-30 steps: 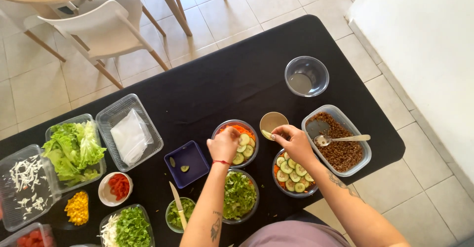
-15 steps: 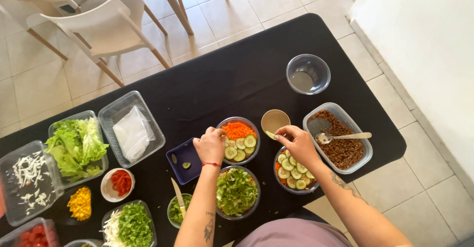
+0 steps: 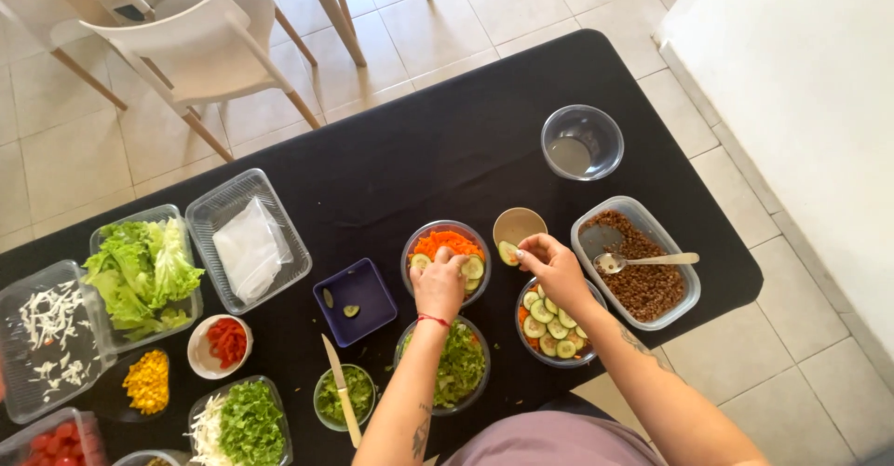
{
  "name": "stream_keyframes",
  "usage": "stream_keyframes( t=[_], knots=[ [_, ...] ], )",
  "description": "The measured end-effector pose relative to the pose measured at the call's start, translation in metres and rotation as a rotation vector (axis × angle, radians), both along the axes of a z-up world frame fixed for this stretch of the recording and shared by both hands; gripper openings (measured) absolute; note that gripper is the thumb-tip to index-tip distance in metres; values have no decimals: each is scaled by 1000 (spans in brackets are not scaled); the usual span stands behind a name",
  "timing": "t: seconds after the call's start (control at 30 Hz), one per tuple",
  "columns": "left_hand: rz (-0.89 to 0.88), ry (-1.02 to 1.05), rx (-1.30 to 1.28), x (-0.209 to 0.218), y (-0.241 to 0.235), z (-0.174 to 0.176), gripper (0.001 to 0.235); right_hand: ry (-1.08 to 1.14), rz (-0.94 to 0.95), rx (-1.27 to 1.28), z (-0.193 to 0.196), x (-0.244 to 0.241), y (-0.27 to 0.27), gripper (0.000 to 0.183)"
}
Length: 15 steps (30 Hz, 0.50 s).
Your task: The person arranges sliced cucumbers into bowls containing shredded carrots and then adds chopped lettuce. They use a knife to chop additional lettuce leaves into a small bowl and transfer the contents into the salad bowls.
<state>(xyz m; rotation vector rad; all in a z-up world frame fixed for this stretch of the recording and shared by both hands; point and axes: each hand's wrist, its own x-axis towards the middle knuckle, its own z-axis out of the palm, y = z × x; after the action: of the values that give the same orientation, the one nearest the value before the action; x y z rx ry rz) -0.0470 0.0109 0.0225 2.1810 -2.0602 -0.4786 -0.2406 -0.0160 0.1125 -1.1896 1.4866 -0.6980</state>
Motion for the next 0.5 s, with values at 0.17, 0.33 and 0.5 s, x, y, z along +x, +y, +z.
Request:
stream_keyframes(
  t=[0.17,0.33,0.5],
  knots=[
    [-3,25,34,1,3,4,37,-22,-58,8,6,-9,6,15],
    [-8,13,54,-4,-1,4,38,-47,-70,22,-8,-13,4,15],
    [43,54,75,-4,2,-8,23,-165,-141,84,1,-9,5,18]
  ],
)
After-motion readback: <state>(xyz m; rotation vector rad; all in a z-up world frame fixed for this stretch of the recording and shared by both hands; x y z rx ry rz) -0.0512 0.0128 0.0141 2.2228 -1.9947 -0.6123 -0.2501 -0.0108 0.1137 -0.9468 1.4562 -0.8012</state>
